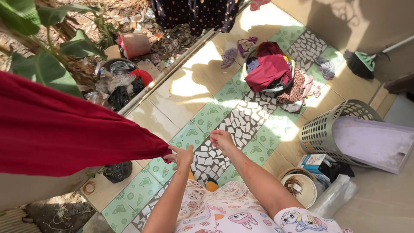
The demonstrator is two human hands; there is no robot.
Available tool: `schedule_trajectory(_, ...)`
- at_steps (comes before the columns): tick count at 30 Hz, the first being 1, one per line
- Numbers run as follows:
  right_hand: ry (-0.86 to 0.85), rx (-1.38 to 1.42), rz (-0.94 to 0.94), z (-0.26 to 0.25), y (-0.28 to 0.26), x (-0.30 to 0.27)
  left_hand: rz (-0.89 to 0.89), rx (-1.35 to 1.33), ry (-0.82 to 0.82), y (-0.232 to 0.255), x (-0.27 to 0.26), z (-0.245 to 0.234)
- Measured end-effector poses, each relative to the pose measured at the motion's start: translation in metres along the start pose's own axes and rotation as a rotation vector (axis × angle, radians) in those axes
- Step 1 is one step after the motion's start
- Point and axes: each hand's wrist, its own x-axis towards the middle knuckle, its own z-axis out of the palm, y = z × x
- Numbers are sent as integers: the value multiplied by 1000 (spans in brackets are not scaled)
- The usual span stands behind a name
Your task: Hang various pieces of laundry on hangers outdoors.
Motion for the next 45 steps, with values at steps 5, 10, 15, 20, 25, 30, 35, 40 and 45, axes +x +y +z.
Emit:
schedule_trajectory(5, 60, 9, 95, -19, 4, 7, 261, 222, -217, 10, 12, 45)
schedule_trajectory(10, 144, -44, 132, -44, -14, 44, 642, 243, -417, 28, 51, 100)
schedule_trajectory(15, 236, 111, 126, -98, 27, 123, 491, 30, -623, 65, 69, 139)
schedule_trajectory(20, 298, 115, 103, -171, 76, 254, 469, -61, -753, 89, 144, 231)
schedule_trajectory(25, 364, 94, 84, -250, 144, 387, 743, -26, -652, 64, 234, 338)
schedule_trajectory(30, 434, 365, -85, -345, 192, 545, 750, 12, -761, 51, 311, 407)
schedule_trajectory(35, 402, 482, -170, -403, 164, 642, 798, -83, -664, 82, 354, 431)
schedule_trajectory(40, 391, 523, -267, -426, 105, 709, 934, -192, -547, 107, 357, 443)
schedule_trajectory(45, 434, 817, -296, -475, 82, 768, 822, -129, -648, 105, 361, 453)
